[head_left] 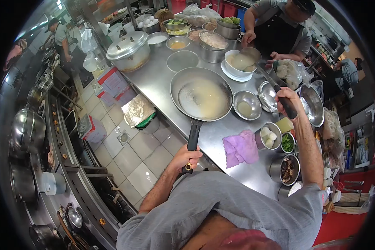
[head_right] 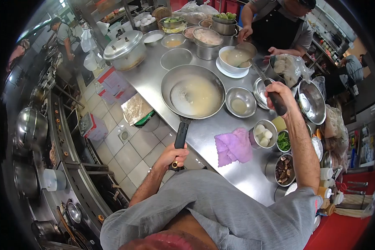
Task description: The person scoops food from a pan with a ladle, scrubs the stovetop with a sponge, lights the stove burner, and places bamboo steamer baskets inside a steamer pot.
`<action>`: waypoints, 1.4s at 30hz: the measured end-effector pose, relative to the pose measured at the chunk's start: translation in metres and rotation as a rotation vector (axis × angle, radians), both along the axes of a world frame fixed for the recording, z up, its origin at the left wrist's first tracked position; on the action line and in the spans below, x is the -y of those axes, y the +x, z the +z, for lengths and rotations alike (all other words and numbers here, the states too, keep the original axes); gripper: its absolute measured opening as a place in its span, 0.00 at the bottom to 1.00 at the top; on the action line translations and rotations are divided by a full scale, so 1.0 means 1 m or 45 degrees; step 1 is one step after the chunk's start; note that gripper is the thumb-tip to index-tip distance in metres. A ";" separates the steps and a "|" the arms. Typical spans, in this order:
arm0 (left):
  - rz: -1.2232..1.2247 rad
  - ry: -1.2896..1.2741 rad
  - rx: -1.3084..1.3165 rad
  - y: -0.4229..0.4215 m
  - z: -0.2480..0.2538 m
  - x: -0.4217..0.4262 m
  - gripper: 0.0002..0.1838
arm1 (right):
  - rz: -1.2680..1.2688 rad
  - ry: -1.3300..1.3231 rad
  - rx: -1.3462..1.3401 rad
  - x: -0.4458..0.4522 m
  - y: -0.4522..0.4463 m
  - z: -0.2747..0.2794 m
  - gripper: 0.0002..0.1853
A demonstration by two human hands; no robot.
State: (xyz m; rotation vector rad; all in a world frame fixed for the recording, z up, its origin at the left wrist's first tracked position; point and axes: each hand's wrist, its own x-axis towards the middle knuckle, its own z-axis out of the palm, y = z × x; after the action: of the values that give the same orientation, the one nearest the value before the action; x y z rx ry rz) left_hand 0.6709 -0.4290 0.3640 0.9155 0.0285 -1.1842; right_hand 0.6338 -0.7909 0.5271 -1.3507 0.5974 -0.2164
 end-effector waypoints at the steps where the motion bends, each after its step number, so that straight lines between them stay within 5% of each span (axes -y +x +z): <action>1: 0.003 0.007 0.011 -0.001 0.000 0.002 0.10 | 0.005 0.000 0.003 0.001 0.000 0.000 0.10; 13: 0.109 -0.025 -0.024 -0.028 -0.005 0.026 0.11 | 0.234 -0.820 -0.188 0.018 -0.035 -0.050 0.29; 17: 0.142 -0.063 -0.041 -0.036 -0.016 0.030 0.11 | 0.252 -1.349 -0.256 0.009 -0.056 -0.059 0.34; 23: 0.205 -0.106 -0.001 -0.057 -0.023 0.022 0.10 | 0.276 -0.380 0.030 -0.038 -0.108 -0.019 0.33; 27: 0.257 -0.210 -0.030 -0.081 -0.019 0.003 0.12 | 0.424 -0.092 0.060 -0.073 -0.133 -0.011 0.35; 38: 0.710 -0.393 0.199 -0.235 -0.001 -0.111 0.13 | 1.066 0.306 0.299 -0.227 -0.194 -0.076 0.37; 42: 0.963 -0.305 0.257 -0.314 0.006 -0.147 0.12 | 1.274 0.364 0.249 -0.292 -0.246 -0.058 0.35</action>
State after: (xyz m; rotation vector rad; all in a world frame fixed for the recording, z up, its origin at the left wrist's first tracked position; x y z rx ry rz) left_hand 0.3569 -0.2824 0.3701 0.7080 0.0627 -0.3806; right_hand 0.3882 -0.4985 0.4690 -1.1853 -0.2449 0.5275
